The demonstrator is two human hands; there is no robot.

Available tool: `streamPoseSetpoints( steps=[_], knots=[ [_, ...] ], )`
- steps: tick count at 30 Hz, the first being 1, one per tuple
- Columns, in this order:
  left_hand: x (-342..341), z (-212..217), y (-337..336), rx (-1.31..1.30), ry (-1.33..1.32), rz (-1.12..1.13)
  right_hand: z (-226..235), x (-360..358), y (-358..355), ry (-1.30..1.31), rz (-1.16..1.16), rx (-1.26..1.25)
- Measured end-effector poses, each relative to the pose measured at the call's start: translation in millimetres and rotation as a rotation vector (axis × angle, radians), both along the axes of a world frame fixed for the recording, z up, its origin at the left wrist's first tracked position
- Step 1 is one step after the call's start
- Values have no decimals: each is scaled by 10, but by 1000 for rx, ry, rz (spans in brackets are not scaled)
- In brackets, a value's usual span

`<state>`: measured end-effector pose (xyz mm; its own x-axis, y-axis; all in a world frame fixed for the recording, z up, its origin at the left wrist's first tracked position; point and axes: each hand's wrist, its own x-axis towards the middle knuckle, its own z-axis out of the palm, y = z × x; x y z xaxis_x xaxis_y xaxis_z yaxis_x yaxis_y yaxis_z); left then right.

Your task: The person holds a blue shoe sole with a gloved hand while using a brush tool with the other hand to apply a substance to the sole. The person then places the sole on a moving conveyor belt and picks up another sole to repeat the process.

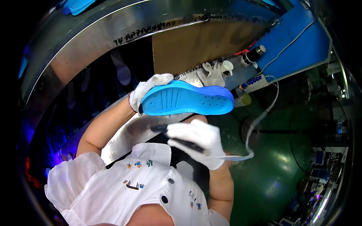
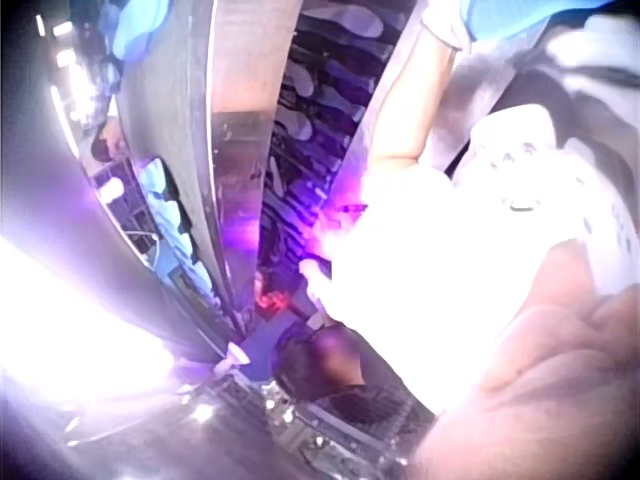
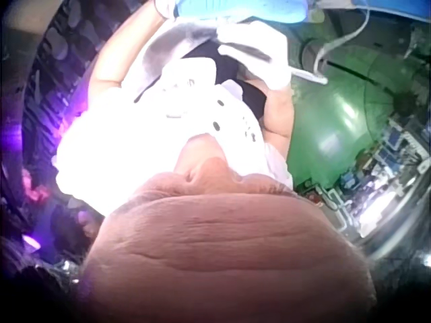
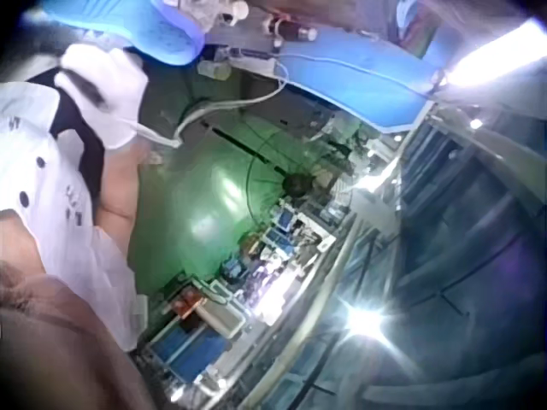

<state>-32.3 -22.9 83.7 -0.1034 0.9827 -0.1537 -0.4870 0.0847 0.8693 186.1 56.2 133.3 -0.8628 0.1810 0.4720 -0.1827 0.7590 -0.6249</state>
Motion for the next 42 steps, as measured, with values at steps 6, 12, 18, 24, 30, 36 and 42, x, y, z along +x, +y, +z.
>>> streamPoseSetpoints(
  steps=[6,12,18,24,30,36,42],
  knots=[
    [-119,-34,40,21,-206,-150,109,115,-3,-85,12,-52],
    [59,-173,66,42,-1007,-381,21,-2,137,174,-302,372],
    [320,-226,-100,136,-974,-194,-71,-121,-106,352,-353,300],
    [294,180,-572,218,-819,14,-55,130,-296,307,-97,-77],
    [-242,1203,-1141,860,-385,225,-132,170,-342,509,-213,-446],
    [-346,1427,-656,777,98,625,-323,184,-308,472,-225,-587],
    [-686,2133,108,-181,2280,567,-301,183,-348,434,-212,-647]
  ],
)
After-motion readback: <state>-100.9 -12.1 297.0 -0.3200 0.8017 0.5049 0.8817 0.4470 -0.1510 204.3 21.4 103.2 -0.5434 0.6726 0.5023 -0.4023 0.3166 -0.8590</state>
